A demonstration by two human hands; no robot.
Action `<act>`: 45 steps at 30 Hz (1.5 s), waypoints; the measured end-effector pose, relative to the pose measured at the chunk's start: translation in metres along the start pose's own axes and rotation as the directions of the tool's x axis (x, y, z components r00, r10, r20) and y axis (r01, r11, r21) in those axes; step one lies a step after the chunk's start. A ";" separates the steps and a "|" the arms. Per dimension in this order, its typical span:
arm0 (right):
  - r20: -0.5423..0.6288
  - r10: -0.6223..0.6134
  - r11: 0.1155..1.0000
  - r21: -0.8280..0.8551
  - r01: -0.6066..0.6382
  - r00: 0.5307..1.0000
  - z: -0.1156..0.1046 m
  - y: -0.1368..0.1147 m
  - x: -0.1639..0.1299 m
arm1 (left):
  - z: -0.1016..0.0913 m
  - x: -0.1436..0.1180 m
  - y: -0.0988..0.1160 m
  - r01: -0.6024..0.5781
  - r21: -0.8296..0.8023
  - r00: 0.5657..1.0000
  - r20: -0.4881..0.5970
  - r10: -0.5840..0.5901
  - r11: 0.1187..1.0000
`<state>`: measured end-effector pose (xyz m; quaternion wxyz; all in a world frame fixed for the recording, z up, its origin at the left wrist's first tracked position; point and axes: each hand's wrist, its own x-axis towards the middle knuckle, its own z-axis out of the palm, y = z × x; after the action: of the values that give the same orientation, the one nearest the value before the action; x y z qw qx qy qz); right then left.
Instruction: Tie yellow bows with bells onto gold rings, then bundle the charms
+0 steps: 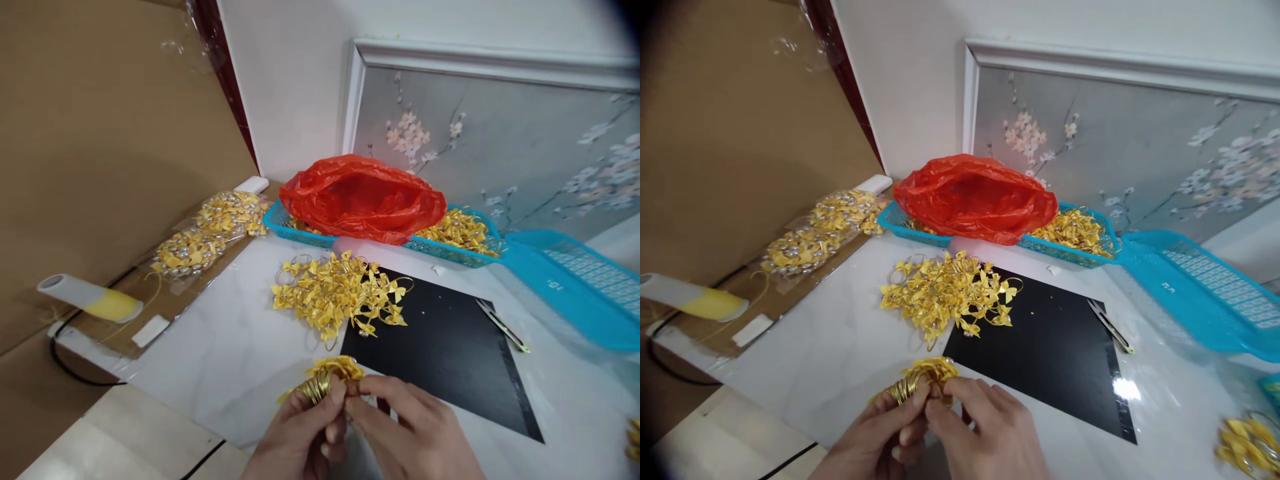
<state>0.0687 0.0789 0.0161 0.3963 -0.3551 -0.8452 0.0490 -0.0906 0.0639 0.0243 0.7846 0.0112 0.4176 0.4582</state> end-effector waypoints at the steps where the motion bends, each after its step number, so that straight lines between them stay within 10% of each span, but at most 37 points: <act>1: 0.021 0.059 0.997 0.049 -0.060 0.998 -0.004 0.007 0.000 | -0.001 0.000 0.001 0.013 -0.030 1.000 0.006 -0.013 0.999; 5: 0.068 0.379 0.925 -0.036 -0.378 0.923 -0.018 0.057 0.006 | -0.003 -0.002 0.006 0.099 -0.131 0.994 0.050 -0.093 0.986; 11: 0.126 0.544 0.835 -0.184 -0.519 0.830 0.001 0.113 0.010 | -0.001 -0.008 0.009 0.141 -0.150 0.987 0.095 -0.127 0.979; 24: 0.182 0.663 0.734 0.030 -0.679 0.726 -0.043 0.086 0.000 | 0.005 -0.002 0.002 0.123 -0.172 0.988 0.111 -0.105 0.977; 45: 0.258 0.518 0.840 0.029 -0.542 0.816 -0.027 0.085 0.029 | -0.001 -0.004 0.001 0.080 -0.190 0.997 0.021 -0.077 0.979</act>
<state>0.1224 0.1557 0.0218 0.2794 -0.5475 -0.7505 0.2427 -0.0927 0.0610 0.0264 0.8022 -0.0774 0.3668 0.4647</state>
